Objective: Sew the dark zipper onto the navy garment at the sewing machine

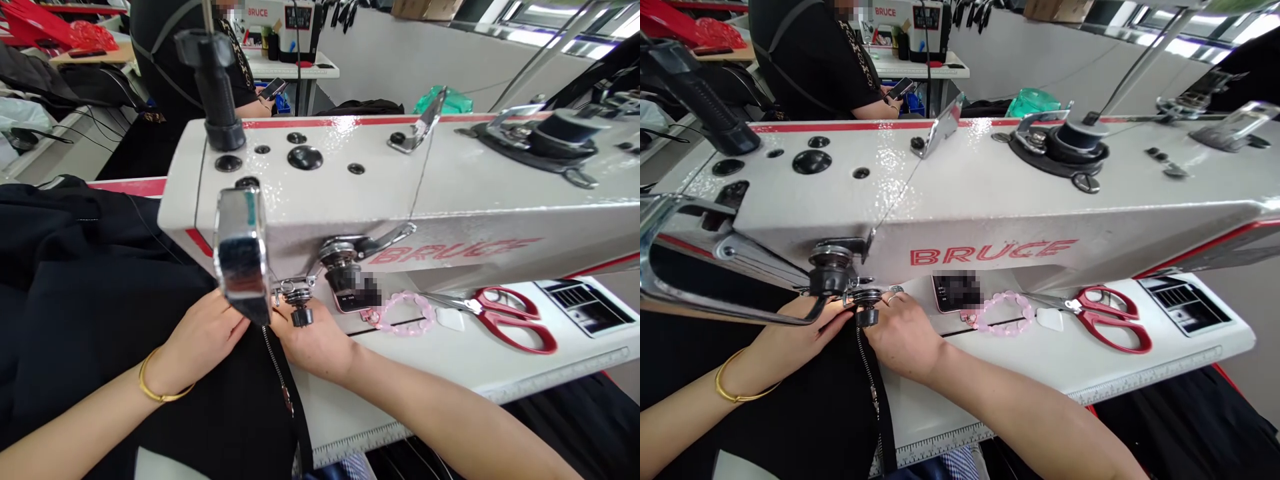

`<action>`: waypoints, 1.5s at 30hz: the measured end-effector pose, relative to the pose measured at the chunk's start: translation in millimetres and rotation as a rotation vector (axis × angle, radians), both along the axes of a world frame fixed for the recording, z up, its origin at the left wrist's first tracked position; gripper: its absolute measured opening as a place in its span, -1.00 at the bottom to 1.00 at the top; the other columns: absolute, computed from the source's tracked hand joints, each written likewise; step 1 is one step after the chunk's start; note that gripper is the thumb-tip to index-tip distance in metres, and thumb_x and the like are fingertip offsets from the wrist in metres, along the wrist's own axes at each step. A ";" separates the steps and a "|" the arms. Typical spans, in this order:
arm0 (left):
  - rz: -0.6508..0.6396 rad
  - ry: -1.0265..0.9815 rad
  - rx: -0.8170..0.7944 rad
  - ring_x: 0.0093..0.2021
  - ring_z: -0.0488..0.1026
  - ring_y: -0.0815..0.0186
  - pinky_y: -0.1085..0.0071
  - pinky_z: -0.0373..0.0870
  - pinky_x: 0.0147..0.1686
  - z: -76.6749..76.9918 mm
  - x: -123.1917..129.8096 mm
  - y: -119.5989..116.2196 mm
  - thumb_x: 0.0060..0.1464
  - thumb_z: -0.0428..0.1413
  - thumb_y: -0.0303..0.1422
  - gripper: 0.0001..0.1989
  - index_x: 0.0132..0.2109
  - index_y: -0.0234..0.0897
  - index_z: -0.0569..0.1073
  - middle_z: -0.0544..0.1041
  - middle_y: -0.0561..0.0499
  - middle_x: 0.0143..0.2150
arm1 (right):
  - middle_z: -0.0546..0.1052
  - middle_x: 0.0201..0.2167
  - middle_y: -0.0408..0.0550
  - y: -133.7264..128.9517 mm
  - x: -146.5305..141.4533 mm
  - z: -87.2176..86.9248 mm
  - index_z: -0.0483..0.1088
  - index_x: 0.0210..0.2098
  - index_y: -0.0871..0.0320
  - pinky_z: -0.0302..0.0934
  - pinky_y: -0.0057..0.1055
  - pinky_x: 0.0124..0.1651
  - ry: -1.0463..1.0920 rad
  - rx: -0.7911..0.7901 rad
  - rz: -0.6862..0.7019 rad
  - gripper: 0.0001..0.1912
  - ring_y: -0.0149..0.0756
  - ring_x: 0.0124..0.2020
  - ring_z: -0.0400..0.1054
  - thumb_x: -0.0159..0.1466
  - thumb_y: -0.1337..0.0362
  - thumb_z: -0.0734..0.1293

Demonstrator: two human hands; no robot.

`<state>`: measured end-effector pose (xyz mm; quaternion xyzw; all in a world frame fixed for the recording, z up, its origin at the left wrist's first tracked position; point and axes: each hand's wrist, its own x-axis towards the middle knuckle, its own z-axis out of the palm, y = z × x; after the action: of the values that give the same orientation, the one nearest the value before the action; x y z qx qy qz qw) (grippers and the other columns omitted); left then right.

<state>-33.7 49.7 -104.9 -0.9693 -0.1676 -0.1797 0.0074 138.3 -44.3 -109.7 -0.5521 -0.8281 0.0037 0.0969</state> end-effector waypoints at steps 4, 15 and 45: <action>-0.014 0.030 0.077 -0.37 0.40 0.33 0.41 0.34 -0.30 0.6 4.2 -3.9 0.16 -0.08 -0.45 -0.80 -0.32 -0.30 0.42 0.45 0.02 -0.46 | 0.40 -0.31 -0.02 0.5 -0.1 -2.9 0.27 -0.42 0.18 0.13 -0.31 -0.23 0.012 -0.001 -0.001 -0.83 -0.23 -0.21 0.23 0.21 0.50 0.13; -0.022 0.036 0.056 -0.42 0.38 0.32 0.40 0.33 -0.40 -5.3 3.8 -2.2 0.16 -0.10 -0.43 -0.76 -0.30 -0.31 0.46 0.49 -0.02 -0.40 | 0.38 -0.35 -0.04 1.5 -1.9 -6.5 0.30 -0.31 0.19 0.11 -0.31 -0.30 0.020 0.023 0.012 -0.83 -0.24 -0.29 0.22 0.25 0.46 0.11; 0.004 0.060 0.227 -0.41 0.35 0.27 0.40 0.27 -0.51 -0.2 8.6 -8.7 0.15 -0.11 -0.45 -0.78 -0.26 -0.34 0.44 0.45 -0.07 -0.39 | 0.39 -0.37 -0.02 1.0 -2.5 -4.0 0.32 -0.30 0.18 0.13 -0.35 -0.27 0.032 0.059 -0.065 -0.86 -0.25 -0.29 0.23 0.21 0.45 0.16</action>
<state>-25.1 41.0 -105.1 -0.9668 -0.1479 -0.1686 0.1224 135.8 -43.3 -113.7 -0.5756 -0.8078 -0.0149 0.1263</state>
